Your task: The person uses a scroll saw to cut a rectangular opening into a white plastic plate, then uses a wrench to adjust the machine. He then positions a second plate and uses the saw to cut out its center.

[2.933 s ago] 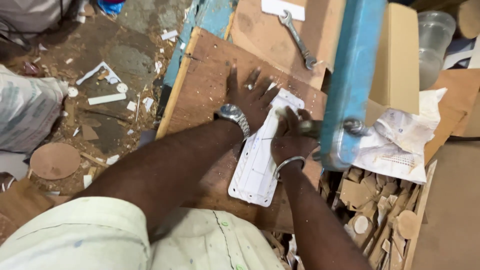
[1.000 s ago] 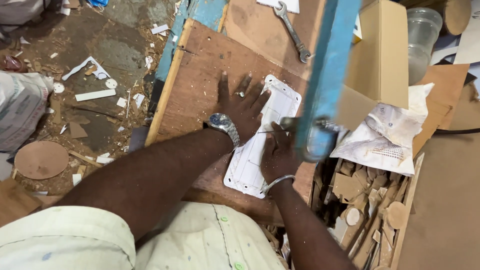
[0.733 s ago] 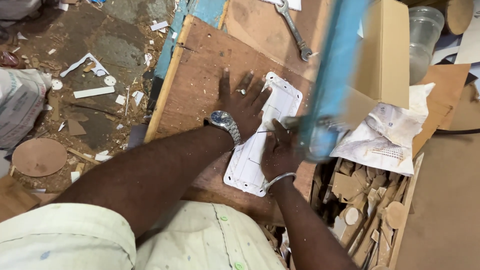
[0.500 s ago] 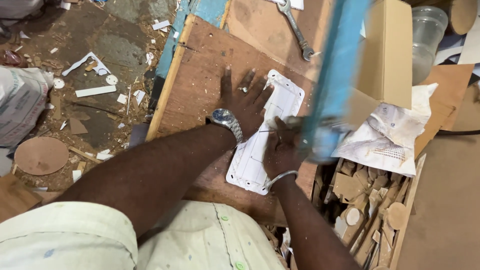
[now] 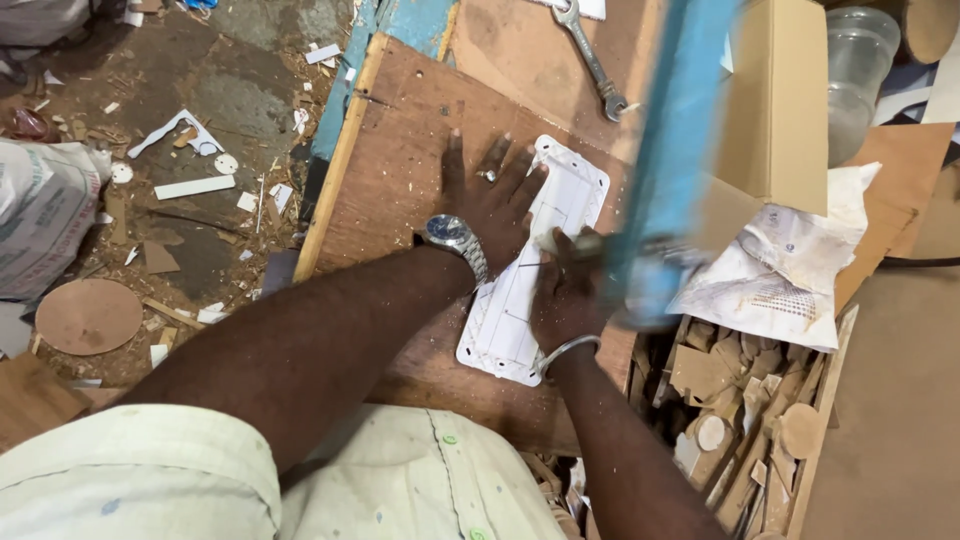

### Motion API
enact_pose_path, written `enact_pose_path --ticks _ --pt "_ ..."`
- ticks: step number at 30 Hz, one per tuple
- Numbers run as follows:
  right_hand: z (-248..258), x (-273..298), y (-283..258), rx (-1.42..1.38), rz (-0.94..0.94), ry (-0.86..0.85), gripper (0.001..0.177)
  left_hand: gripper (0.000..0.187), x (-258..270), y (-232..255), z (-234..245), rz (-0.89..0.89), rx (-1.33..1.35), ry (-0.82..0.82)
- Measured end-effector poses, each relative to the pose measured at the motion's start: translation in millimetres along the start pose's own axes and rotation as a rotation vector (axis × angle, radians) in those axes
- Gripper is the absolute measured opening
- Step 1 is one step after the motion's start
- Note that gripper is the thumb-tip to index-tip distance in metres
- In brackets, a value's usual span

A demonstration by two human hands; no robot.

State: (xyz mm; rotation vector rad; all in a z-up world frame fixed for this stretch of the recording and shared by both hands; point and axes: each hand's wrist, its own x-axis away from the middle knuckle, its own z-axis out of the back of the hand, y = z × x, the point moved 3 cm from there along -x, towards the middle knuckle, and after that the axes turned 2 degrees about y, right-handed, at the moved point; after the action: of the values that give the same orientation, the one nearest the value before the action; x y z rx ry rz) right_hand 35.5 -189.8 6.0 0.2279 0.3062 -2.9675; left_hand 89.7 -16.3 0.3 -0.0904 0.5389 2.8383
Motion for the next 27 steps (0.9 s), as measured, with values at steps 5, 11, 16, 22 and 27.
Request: enact_pose_path --ticks 5,11,16,22,27 --pt "-0.4 -1.1 -0.1 -0.102 -0.091 -0.039 0.040 0.062 -3.3 -0.1 0.5 0.007 -0.011 -0.033" --pt "-3.7 -4.7 1.5 -0.175 -0.037 0.001 0.040 0.062 -5.8 -1.6 1.0 0.007 0.009 -0.041" --pt "-7.0 -7.7 -1.2 -0.640 -0.121 0.028 0.048 0.063 -7.4 -1.8 -1.6 0.009 0.024 -0.035" --pt "-1.8 -11.5 -8.6 -0.801 -0.117 0.072 0.053 0.062 -11.8 -3.1 -4.6 0.014 0.031 -0.002" --pt "-10.9 -17.7 4.4 -1.325 -0.304 0.082 0.052 0.063 -17.5 -4.0 -5.7 0.017 0.024 0.002"
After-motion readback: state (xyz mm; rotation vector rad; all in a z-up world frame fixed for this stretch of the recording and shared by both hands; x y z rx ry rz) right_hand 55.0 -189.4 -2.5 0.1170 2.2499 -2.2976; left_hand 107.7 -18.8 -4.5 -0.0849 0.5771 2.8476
